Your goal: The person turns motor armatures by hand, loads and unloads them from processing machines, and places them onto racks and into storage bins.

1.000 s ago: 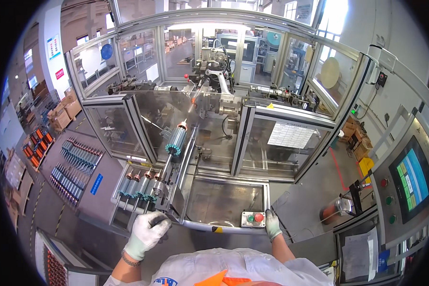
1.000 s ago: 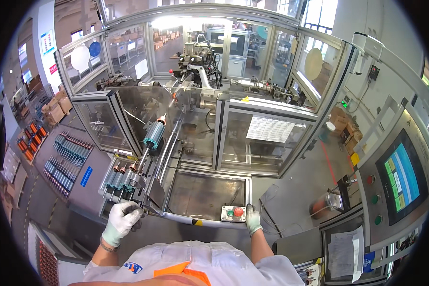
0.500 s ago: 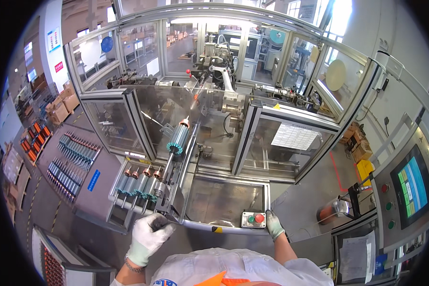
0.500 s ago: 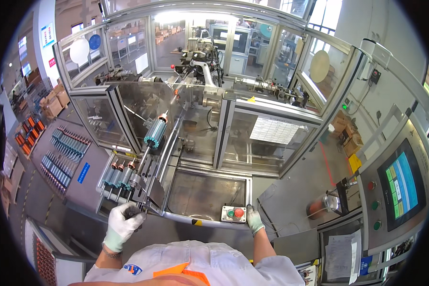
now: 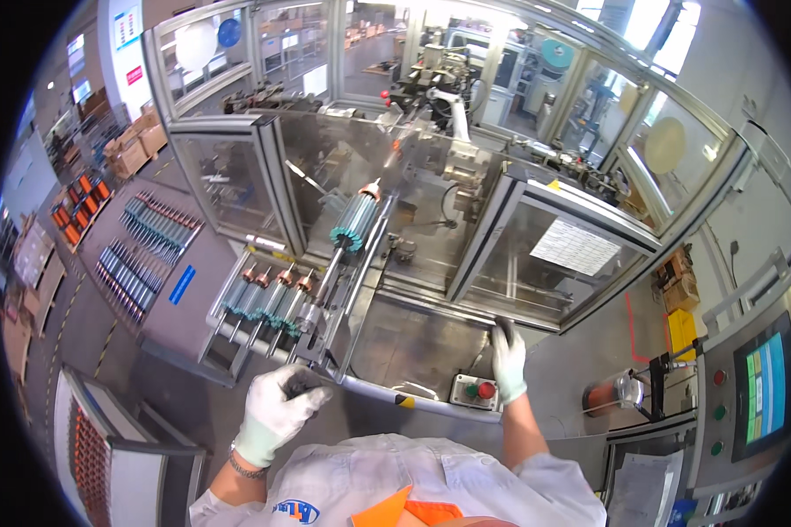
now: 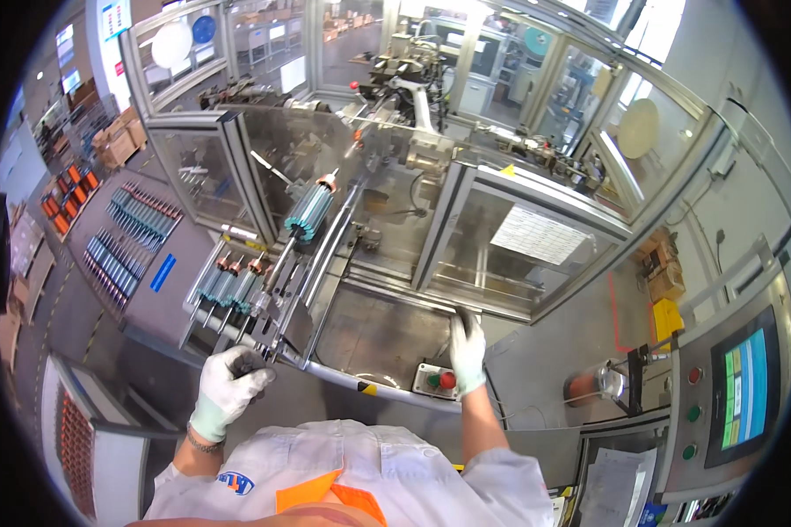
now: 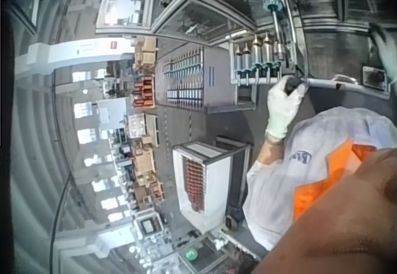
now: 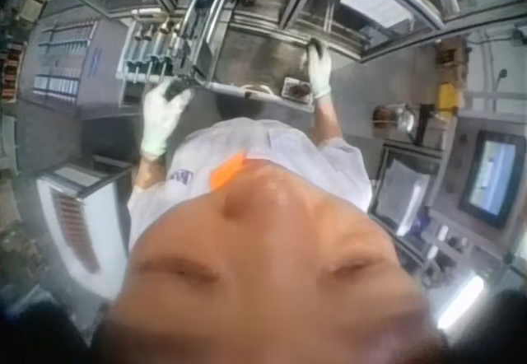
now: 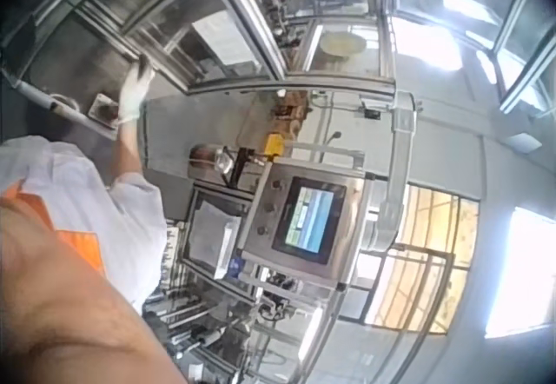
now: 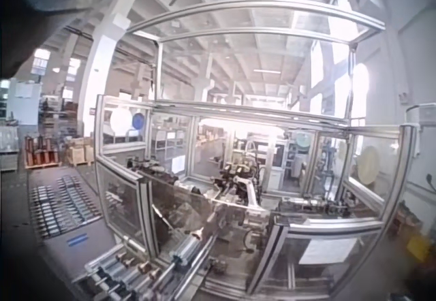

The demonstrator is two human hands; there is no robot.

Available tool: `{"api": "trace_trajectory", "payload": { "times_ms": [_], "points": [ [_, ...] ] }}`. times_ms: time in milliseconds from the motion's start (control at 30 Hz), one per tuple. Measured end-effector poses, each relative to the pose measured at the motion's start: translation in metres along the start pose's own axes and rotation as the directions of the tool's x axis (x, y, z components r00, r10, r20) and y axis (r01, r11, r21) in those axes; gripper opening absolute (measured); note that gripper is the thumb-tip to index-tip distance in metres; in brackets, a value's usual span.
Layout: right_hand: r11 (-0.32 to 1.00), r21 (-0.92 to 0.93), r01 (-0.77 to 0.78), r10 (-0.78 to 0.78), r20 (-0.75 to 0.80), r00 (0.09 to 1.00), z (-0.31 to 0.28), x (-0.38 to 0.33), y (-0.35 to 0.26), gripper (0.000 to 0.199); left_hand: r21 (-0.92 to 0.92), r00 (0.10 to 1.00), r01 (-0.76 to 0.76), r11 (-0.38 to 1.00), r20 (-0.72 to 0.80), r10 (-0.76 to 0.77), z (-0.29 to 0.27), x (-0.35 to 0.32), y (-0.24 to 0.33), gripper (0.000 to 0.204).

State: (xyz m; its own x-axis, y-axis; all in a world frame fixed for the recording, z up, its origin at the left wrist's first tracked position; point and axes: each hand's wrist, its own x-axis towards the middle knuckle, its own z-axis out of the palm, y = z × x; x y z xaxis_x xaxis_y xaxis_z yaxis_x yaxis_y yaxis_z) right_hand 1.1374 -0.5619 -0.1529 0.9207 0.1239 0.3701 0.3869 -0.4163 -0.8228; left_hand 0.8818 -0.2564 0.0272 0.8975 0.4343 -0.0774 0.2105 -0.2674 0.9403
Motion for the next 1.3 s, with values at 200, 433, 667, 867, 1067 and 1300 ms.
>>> {"api": "trace_trajectory", "payload": {
  "times_ms": [200, 433, 667, 867, 1067, 1300],
  "points": [
    [0.916, 0.389, -0.099, -0.071, 0.4, 0.914, 0.102, 0.119, -0.079, 0.036, 0.149, 0.994, -0.088, 0.985, -0.051, 0.097, -0.002, -0.002, -0.005, 0.02],
    [0.519, 0.657, -0.547, -0.006, 0.642, 0.766, 0.236, 0.216, -0.135, 0.045, 0.179, 0.989, -0.054, 0.982, -0.124, 0.077, 0.002, -0.002, -0.009, 0.02],
    [0.129, 0.755, -0.642, 0.245, 0.604, 0.759, 0.283, 0.308, -0.153, 0.031, 0.207, 0.994, -0.008, 0.978, -0.103, 0.03, -0.002, -0.003, 0.009, 0.02],
    [0.116, 0.773, -0.624, 0.183, 0.601, 0.778, 0.298, 0.325, -0.128, 0.013, 0.204, 0.995, -0.013, 0.979, -0.094, 0.033, -0.003, 0.001, 0.007, 0.02],
    [0.653, 0.667, -0.36, 0.094, 0.401, 0.911, 0.222, 0.171, -0.124, 0.02, 0.178, 0.995, -0.086, 0.98, -0.036, 0.094, -0.009, -0.005, 0.01, 0.023],
    [0.942, 0.172, -0.289, 0.21, 0.372, 0.904, 0.139, -0.038, -0.042, 0.033, 0.203, 0.941, -0.334, 0.92, 0.12, 0.315, 0.002, 0.074, -0.006, 0.028]
  ]
}}
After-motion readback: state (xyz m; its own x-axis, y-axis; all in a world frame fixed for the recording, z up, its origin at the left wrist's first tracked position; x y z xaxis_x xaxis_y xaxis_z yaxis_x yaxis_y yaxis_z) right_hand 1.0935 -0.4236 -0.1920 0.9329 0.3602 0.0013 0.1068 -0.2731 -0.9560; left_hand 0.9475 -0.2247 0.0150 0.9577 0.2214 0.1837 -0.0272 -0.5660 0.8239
